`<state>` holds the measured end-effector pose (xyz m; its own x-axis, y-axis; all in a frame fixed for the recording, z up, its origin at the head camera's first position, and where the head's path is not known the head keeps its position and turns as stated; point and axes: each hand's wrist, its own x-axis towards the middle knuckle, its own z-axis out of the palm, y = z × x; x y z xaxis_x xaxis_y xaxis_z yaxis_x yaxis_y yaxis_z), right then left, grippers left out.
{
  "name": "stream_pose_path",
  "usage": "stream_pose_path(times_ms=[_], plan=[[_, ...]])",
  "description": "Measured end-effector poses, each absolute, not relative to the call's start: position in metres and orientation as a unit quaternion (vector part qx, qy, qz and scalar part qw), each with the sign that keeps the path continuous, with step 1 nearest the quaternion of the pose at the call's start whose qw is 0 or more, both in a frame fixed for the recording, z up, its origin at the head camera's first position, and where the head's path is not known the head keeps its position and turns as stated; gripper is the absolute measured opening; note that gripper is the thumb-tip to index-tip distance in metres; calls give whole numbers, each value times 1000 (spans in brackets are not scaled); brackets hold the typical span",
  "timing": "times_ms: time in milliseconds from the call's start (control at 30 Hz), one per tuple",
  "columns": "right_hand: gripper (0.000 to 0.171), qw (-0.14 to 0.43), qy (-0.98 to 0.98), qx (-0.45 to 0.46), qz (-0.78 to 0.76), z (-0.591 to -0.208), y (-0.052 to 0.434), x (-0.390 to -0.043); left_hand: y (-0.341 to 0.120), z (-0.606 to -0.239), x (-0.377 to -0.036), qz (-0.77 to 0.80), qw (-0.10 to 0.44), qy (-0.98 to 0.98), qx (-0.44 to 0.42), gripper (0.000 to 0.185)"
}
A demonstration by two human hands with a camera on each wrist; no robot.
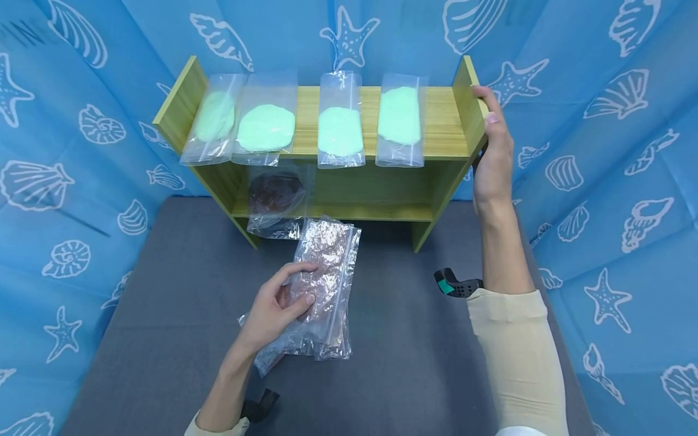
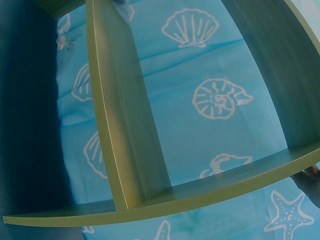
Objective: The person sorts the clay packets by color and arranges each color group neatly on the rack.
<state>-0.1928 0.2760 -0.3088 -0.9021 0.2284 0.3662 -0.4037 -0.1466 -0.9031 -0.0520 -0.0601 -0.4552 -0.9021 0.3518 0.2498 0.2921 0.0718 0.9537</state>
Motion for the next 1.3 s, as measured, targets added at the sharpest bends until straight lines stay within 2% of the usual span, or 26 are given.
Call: stream_pose_path(times_ms=[133, 367, 533, 967, 1300], plan=[[50, 211, -621, 71, 752, -310, 276, -193, -54, -448, -64, 636, 10, 739, 220, 54], [49, 208, -627, 66, 748, -310, 276, -193, -50, -433, -88, 635, 45, 731, 245, 73], [49, 211, -635, 69, 740, -311, 275, -194, -50, -428, -112, 590, 25, 768, 248, 84], [49, 217, -630, 67, 742, -312, 276, -195, -36, -425, -177, 558, -22, 804, 203, 84], [49, 223, -627, 77, 742, -311, 275, -195, -44, -436, -195, 557, -37, 816, 151, 81]])
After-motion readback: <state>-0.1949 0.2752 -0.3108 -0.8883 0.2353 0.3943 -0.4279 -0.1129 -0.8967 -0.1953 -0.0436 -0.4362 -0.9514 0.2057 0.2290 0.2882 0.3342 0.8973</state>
